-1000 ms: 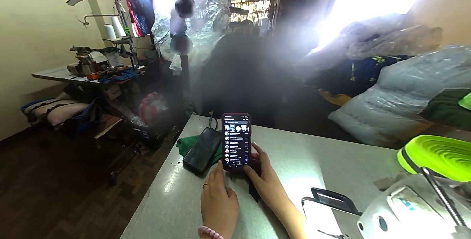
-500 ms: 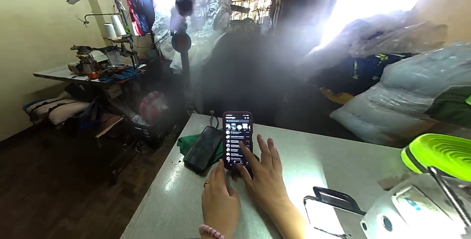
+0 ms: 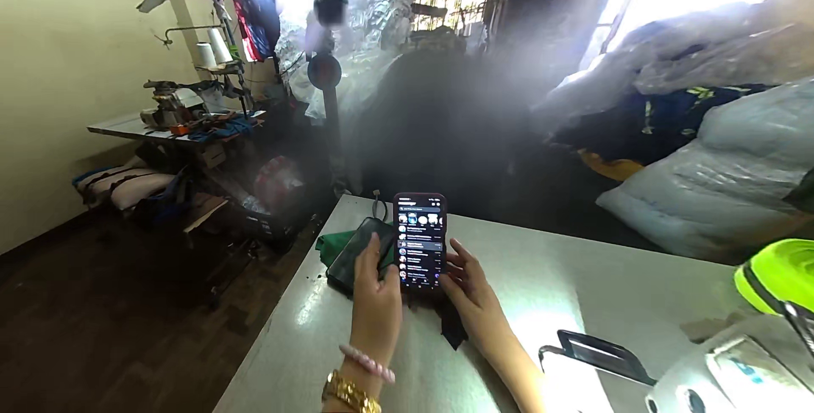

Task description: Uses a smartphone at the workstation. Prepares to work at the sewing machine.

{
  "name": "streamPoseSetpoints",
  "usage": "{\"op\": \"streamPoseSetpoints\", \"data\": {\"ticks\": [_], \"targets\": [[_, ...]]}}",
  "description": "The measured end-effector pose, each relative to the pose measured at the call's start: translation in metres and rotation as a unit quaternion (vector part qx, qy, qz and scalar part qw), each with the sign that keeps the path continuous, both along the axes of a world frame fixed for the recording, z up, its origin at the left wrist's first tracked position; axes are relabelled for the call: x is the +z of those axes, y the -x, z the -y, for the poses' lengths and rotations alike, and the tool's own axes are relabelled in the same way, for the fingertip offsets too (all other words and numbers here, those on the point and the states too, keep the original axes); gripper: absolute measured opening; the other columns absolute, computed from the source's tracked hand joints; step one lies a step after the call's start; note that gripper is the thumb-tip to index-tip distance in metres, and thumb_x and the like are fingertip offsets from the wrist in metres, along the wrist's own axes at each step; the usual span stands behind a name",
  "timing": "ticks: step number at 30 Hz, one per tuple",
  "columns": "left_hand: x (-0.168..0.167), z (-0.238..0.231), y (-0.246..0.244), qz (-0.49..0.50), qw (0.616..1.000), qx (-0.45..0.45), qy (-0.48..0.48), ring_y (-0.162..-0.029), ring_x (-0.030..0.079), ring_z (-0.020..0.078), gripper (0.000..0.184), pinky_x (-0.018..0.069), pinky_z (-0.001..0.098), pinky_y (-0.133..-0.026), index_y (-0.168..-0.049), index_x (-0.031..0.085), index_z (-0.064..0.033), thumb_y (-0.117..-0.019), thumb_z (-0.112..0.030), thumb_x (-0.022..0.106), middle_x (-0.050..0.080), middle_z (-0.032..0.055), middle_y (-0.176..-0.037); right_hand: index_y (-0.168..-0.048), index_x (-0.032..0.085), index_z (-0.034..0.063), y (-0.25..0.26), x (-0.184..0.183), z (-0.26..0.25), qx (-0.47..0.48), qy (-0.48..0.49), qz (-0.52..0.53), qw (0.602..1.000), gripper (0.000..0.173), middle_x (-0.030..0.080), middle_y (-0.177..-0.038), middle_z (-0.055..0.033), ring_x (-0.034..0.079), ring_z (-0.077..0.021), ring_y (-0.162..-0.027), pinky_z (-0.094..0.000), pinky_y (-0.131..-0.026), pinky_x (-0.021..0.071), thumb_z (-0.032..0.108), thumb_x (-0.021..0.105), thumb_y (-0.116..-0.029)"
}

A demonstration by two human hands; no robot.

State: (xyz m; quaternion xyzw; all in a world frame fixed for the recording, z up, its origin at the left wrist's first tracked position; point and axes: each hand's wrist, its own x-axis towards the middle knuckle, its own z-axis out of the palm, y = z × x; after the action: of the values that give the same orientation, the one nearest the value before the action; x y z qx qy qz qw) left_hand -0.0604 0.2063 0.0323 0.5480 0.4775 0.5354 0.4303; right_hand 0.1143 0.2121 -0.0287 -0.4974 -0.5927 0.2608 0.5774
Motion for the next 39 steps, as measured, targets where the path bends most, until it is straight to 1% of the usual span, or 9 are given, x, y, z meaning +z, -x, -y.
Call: {"op": "streamPoseSetpoints", "data": {"ticks": [2,5,9,13,16,22,28,34,39], "targets": [[0.007,-0.016,0.001,0.046,0.998,-0.023,0.032,-0.144,0.044,0.0255,0.053,0.0378,0.0376,-0.118,-0.156,0.037,-0.0018,-0.1051,-0.012,0.047,0.040,0.0214,-0.158,-0.153,0.037,-0.0014,0.000,0.001,-0.003,0.023,0.011,-0.006,1.000,0.070,0.062,-0.134,-0.0144,0.065,-0.0122,-0.118,-0.0270,-0.098,0.0550,0.023,0.061,-0.0928],[-0.002,-0.027,-0.007,0.111,0.990,-0.063,0.059,-0.143,0.043,0.0229,0.050,0.0368,0.0370,-0.117,-0.156,0.035,0.0005,-0.1090,-0.015,0.040,0.040,0.0208,-0.158,-0.155,0.034,0.0014,0.002,0.002,-0.002,0.043,0.052,-0.001,0.998,0.077,0.065,-0.130,-0.0104,0.067,-0.0107,-0.113,-0.0279,-0.096,0.0569,0.019,0.066,-0.0875],[-0.021,-0.029,-0.016,0.169,0.979,-0.091,0.062,-0.142,0.044,0.0188,0.050,0.0384,0.0347,-0.116,-0.156,0.033,-0.0007,-0.1090,-0.017,0.036,0.039,0.0172,-0.159,-0.156,0.032,0.0056,0.003,0.006,-0.002,0.034,0.105,0.037,0.993,0.080,0.063,-0.134,-0.0090,0.064,-0.0120,-0.118,-0.0312,-0.100,0.0544,0.020,0.068,-0.0856],[-0.029,-0.027,-0.017,0.161,0.981,-0.099,0.054,-0.141,0.045,0.0166,0.053,0.0381,0.0319,-0.115,-0.156,0.032,-0.0001,-0.1059,-0.014,0.040,0.040,0.0172,-0.158,-0.154,0.035,0.0042,0.004,0.004,-0.004,0.020,0.096,0.056,0.994,0.078,0.063,-0.132,-0.0101,0.065,-0.0125,-0.117,-0.0308,-0.099,0.0546,0.023,0.067,-0.0857],[-0.035,-0.030,-0.015,0.160,0.979,-0.115,0.053,-0.139,0.046,0.0168,0.058,0.0400,0.0320,-0.114,-0.157,0.030,-0.0004,-0.1017,-0.011,0.043,0.041,0.0174,-0.156,-0.155,0.034,0.0061,0.006,0.005,-0.005,0.006,0.113,0.070,0.991,0.077,0.062,-0.136,-0.0113,0.064,-0.0149,-0.121,-0.0339,-0.102,0.0531,0.023,0.067,-0.0878],[-0.041,-0.032,-0.014,0.175,0.975,-0.131,0.048,-0.139,0.047,0.0169,0.062,0.0393,0.0311,-0.114,-0.158,0.029,0.0002,-0.0982,-0.005,0.044,0.042,0.0184,-0.156,-0.154,0.037,0.0052,0.007,0.001,-0.006,-0.020,0.099,0.090,0.991,0.073,0.063,-0.135,-0.0122,0.064,-0.0158,-0.120,-0.0344,-0.102,0.0532,0.025,0.065,-0.0894],[-0.037,-0.030,-0.012,0.185,0.970,-0.153,0.046,-0.129,0.058,0.0154,0.070,0.0479,0.0278,-0.107,-0.158,0.026,0.0024,-0.0914,0.009,0.049,0.051,0.0193,-0.148,-0.154,0.037,0.0054,0.004,0.002,-0.005,0.009,0.099,0.045,0.994,0.072,0.064,-0.133,-0.0091,0.064,-0.0109,-0.118,-0.0298,-0.100,0.0541,0.026,0.064,-0.0902],[-0.039,-0.032,-0.012,0.166,0.974,-0.146,0.046,-0.128,0.059,0.0155,0.072,0.0485,0.0279,-0.107,-0.157,0.027,0.0024,-0.0902,0.011,0.052,0.052,0.0191,-0.147,-0.153,0.037,0.0047,0.003,0.000,-0.005,0.019,0.091,0.033,0.995,0.072,0.063,-0.134,-0.0090,0.064,-0.0103,-0.119,-0.0290,-0.101,0.0539,0.025,0.064,-0.0895],[-0.040,-0.033,-0.011,0.148,0.978,-0.142,0.045,-0.127,0.060,0.0164,0.075,0.0502,0.0283,-0.106,-0.157,0.027,0.0032,-0.0879,0.012,0.056,0.054,0.0192,-0.146,-0.153,0.036,0.0041,0.002,-0.001,-0.005,0.036,0.090,0.008,0.995,0.071,0.063,-0.135,-0.0085,0.064,-0.0094,-0.119,-0.0277,-0.101,0.0545,0.020,0.063,-0.0894]]}}
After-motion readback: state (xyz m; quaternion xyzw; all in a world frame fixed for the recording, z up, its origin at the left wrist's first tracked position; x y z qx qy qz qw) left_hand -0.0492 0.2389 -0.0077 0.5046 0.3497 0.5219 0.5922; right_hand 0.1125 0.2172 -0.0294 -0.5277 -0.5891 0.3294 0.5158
